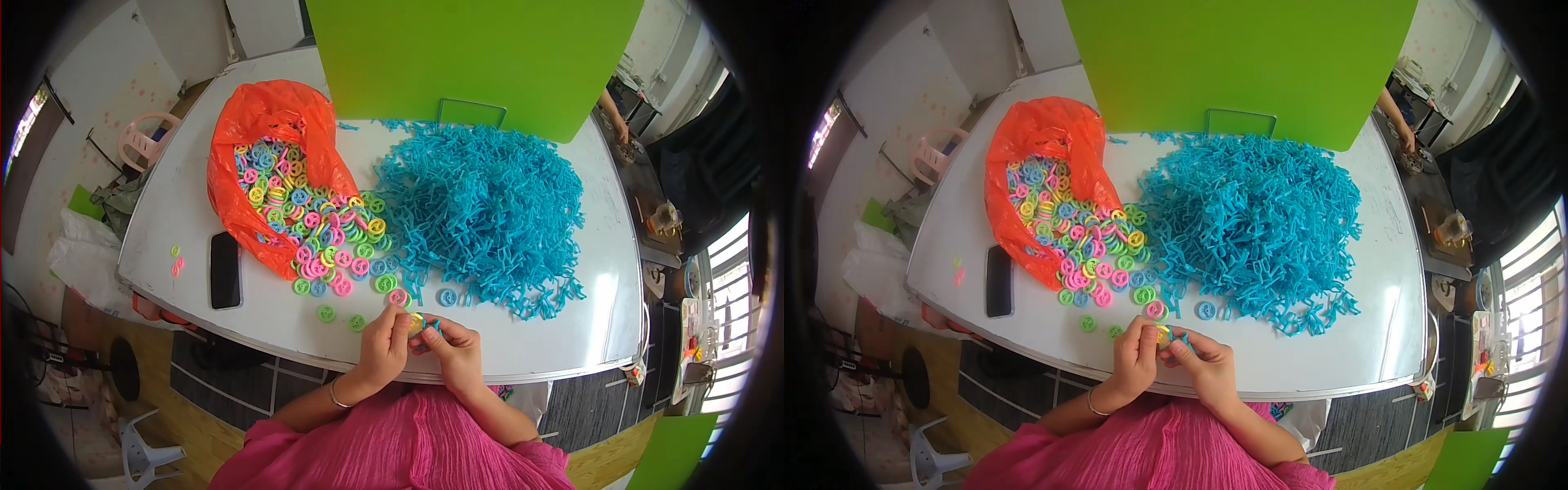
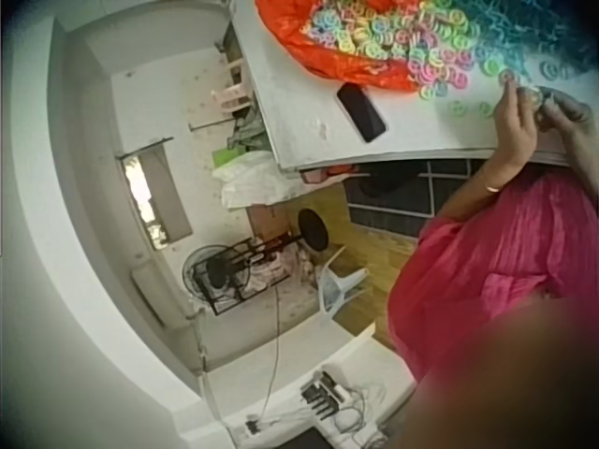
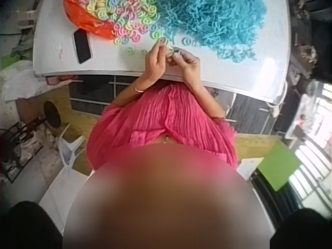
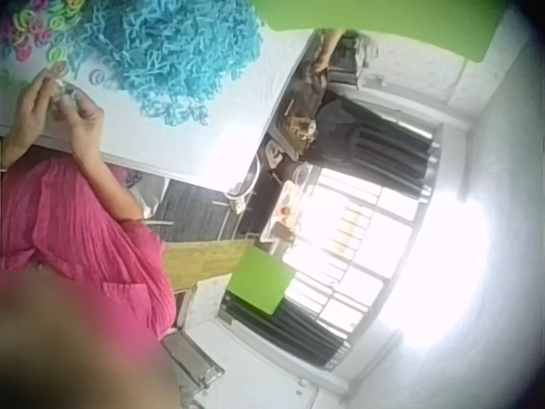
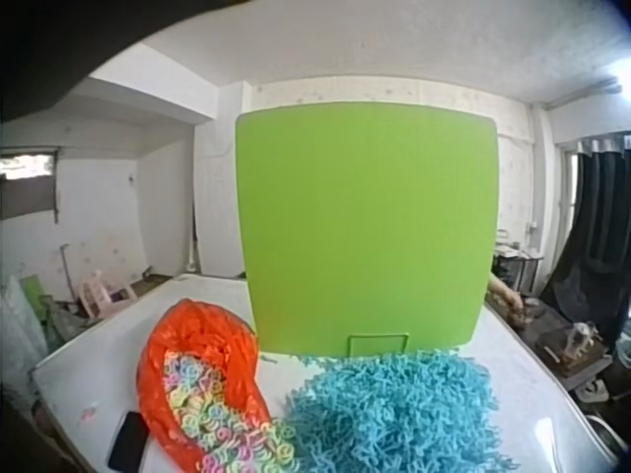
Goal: Connect small circular plastic links together to form a chain.
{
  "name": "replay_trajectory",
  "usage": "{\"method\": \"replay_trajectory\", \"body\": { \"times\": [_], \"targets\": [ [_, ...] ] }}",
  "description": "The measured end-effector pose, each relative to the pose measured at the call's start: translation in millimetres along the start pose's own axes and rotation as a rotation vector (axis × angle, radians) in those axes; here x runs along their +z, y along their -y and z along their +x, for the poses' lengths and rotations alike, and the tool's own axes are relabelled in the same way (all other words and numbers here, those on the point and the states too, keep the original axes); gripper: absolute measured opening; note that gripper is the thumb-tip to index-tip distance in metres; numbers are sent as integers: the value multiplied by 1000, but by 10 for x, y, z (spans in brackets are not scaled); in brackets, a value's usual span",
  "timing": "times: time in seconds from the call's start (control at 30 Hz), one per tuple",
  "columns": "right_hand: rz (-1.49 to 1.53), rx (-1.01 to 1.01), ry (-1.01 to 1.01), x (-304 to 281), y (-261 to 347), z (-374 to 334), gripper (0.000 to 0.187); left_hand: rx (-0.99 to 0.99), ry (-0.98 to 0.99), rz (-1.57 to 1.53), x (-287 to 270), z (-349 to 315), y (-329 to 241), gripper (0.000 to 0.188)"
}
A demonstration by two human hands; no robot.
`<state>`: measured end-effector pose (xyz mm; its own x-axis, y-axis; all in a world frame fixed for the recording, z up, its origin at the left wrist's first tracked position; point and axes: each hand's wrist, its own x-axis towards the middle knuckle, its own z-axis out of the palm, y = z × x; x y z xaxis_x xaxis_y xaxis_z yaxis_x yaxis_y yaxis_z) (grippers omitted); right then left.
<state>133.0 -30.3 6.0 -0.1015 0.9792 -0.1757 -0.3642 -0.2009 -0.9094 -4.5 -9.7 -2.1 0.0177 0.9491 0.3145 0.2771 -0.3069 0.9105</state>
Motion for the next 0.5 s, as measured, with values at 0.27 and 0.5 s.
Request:
{"method": "replay_trajectory", "body": {
  "times": [0.27, 0.5],
  "targets": [
    [-161, -73, 6, 16, -28, -54, 28, -23, -6, -58, 14, 8, -78, 23],
    [-856, -374, -30, 50, 213, -92, 31, 4, 3, -48, 18, -77, 48, 21]
  ]
}}
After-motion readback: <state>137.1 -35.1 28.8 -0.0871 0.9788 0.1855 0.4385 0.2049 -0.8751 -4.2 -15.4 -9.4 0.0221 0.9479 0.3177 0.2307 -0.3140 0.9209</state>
